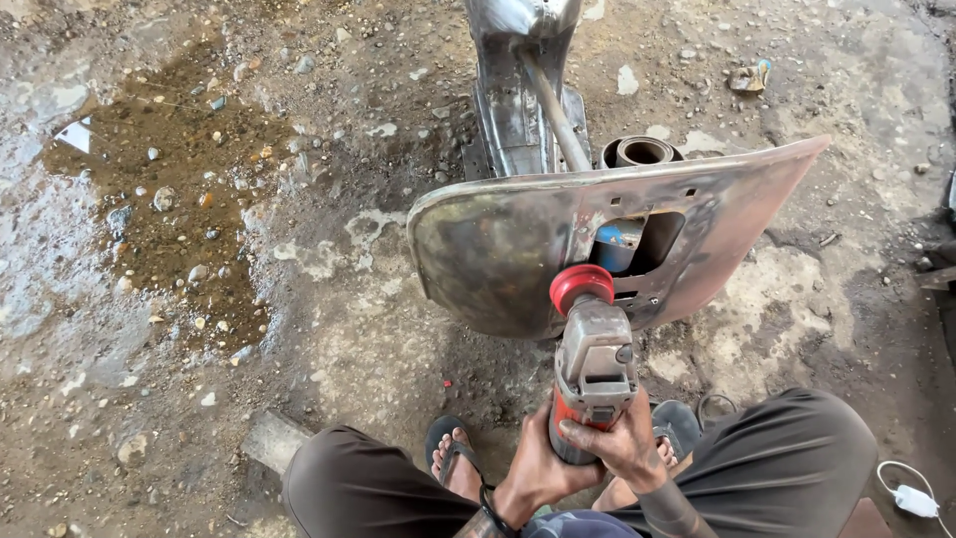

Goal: Using a power angle grinder to sand and smooth the metal frame of a motorcycle.

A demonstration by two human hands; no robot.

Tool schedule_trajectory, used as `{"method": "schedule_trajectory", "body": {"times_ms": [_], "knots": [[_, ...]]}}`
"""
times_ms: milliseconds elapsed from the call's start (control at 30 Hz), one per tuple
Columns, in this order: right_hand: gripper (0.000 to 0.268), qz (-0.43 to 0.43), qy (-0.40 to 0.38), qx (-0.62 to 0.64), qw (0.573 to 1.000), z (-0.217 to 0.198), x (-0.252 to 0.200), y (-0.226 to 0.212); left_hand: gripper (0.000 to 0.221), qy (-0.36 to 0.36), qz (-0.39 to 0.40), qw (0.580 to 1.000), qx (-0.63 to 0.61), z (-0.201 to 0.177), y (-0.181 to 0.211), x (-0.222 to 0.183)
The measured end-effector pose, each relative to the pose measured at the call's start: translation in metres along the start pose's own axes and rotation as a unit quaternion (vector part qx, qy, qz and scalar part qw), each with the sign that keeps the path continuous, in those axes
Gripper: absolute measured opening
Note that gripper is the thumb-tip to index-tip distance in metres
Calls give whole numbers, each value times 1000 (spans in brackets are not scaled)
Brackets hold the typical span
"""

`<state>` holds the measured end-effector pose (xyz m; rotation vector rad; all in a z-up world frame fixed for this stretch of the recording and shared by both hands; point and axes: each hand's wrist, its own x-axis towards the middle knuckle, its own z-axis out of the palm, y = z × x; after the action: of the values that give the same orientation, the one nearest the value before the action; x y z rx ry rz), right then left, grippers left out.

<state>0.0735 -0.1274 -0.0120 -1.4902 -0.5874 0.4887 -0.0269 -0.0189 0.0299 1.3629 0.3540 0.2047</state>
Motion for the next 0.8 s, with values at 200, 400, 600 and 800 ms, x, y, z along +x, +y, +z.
{"method": "schedule_trajectory", "body": {"times_ms": [200,400,600,800], "knots": [[47,-1,-1,22,1000,1,1,-4,56,2,-8,1000,7,1,0,1],[46,-14,-18,16,1000,5,7,-18,53,1,5,1000,10,0,5,3],[50,-14,-16,57,998,7,2,-12,53,-2,10,1000,18,0,-1,2],[49,3,-5,30,1000,3,-6,7,51,2,-23,1000,16,2,-17,-2]]}}
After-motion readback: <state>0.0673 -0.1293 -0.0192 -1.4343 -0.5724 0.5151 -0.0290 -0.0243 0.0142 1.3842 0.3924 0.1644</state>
